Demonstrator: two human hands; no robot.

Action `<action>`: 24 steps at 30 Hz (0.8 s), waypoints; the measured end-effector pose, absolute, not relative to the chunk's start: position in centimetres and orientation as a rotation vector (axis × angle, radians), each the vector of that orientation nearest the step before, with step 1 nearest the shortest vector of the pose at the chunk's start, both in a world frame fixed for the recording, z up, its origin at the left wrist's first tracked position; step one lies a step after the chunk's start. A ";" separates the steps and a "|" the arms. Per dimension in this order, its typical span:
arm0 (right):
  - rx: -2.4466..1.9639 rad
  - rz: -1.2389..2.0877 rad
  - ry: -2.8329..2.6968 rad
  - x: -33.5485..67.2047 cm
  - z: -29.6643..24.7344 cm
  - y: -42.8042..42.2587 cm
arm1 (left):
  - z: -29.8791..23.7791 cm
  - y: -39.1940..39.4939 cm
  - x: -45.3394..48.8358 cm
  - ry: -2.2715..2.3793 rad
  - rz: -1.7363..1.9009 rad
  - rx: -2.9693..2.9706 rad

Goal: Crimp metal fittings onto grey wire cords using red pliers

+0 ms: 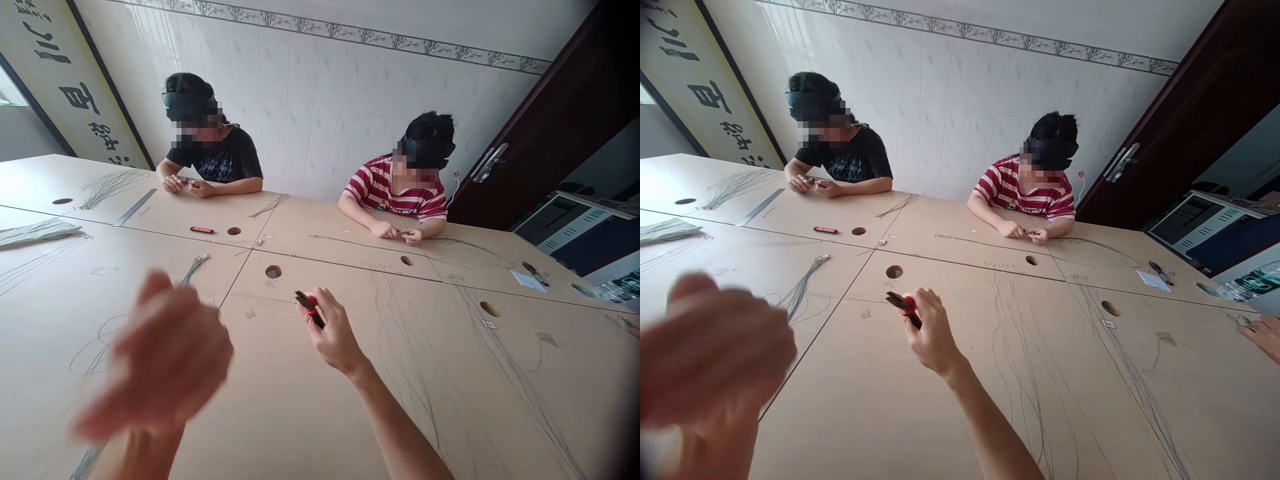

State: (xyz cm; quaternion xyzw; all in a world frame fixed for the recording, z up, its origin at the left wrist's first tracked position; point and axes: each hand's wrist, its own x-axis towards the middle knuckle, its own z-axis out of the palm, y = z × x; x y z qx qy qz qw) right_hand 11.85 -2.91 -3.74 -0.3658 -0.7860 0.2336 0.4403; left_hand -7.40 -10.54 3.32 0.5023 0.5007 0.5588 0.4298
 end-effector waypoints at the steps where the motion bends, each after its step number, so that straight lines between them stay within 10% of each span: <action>1: -0.902 0.600 -1.968 11.7 -3.9 -3.2 | 4.2 -9.3 -7.9 1.221 1.472 1.233; 7: -0.854 0.592 -2.002 11.8 -3.5 -3.9 | 3.9 -1.5 -7.8 0.713 1.889 0.963; 24: -0.872 0.483 -1.959 12.7 -3.1 -2.7 | -1.8 -7.5 -3.9 1.001 0.774 1.277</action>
